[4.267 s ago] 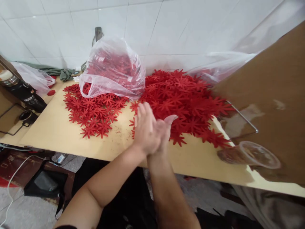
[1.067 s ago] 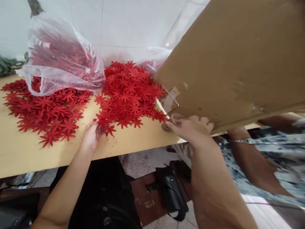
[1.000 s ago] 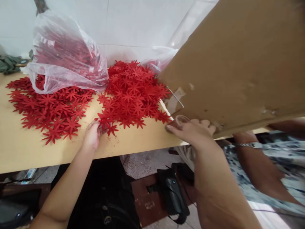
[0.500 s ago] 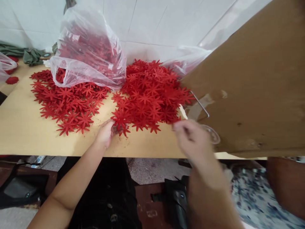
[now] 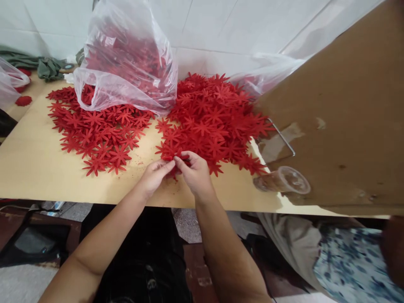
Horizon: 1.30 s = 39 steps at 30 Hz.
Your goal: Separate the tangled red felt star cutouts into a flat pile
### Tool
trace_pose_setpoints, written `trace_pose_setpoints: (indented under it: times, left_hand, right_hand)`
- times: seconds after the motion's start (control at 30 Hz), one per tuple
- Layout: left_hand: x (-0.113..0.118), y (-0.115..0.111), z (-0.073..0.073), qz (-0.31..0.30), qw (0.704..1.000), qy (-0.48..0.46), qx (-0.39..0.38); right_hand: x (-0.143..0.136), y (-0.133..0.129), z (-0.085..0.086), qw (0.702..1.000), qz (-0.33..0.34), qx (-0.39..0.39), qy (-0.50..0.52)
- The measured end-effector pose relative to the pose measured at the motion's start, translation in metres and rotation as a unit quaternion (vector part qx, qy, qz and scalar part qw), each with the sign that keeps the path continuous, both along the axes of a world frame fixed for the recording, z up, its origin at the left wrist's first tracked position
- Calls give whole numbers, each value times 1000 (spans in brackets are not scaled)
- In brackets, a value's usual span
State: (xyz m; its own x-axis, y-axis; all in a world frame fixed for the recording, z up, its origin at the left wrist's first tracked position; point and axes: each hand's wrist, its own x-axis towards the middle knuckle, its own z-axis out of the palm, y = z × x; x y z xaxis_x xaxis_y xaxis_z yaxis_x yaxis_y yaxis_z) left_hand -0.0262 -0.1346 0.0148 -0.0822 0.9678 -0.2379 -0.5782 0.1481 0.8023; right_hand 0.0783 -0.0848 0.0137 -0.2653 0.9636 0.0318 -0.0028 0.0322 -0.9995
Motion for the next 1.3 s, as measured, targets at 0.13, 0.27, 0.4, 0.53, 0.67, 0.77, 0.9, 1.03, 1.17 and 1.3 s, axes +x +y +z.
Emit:
trace_pose_setpoints:
  times: [0.13, 0.27, 0.4, 0.53, 0.67, 0.77, 0.9, 1.03, 1.17, 1.3]
  left_hand:
    - [4, 2, -2, 0, 999, 21, 25]
    - [4, 3, -2, 10, 1000, 23, 8]
    - [1, 2, 0, 33, 999, 22, -5]
    - [1, 4, -2, 22, 996, 82, 17]
    - [3, 4, -10, 16, 979, 188, 79]
    - [3, 4, -18, 22, 962, 251, 100]
    - [3, 3, -26, 30, 946, 305, 101]
    - [4, 3, -22, 30, 957, 270, 106]
    - [3, 0, -8, 7, 980, 171, 104]
    - [1, 0, -3, 46, 993, 91, 65]
  right_hand:
    - [0, -1, -1, 999, -33, 26, -35]
    - [-1, -4, 1, 994, -42, 72, -66]
    - [10, -11, 13, 954, -124, 242, -126]
    - [18, -18, 24, 909, -93, 328, -240]
    - [12, -17, 19, 937, -35, 251, -243]
    - [9, -15, 14, 948, -40, 221, -223]
    - [9, -15, 16, 944, -40, 243, -222]
    - [10, -14, 14, 966, -52, 185, -174]
    - [10, -13, 13, 978, -46, 145, -143]
    - [9, -14, 17, 979, -11, 153, -132]
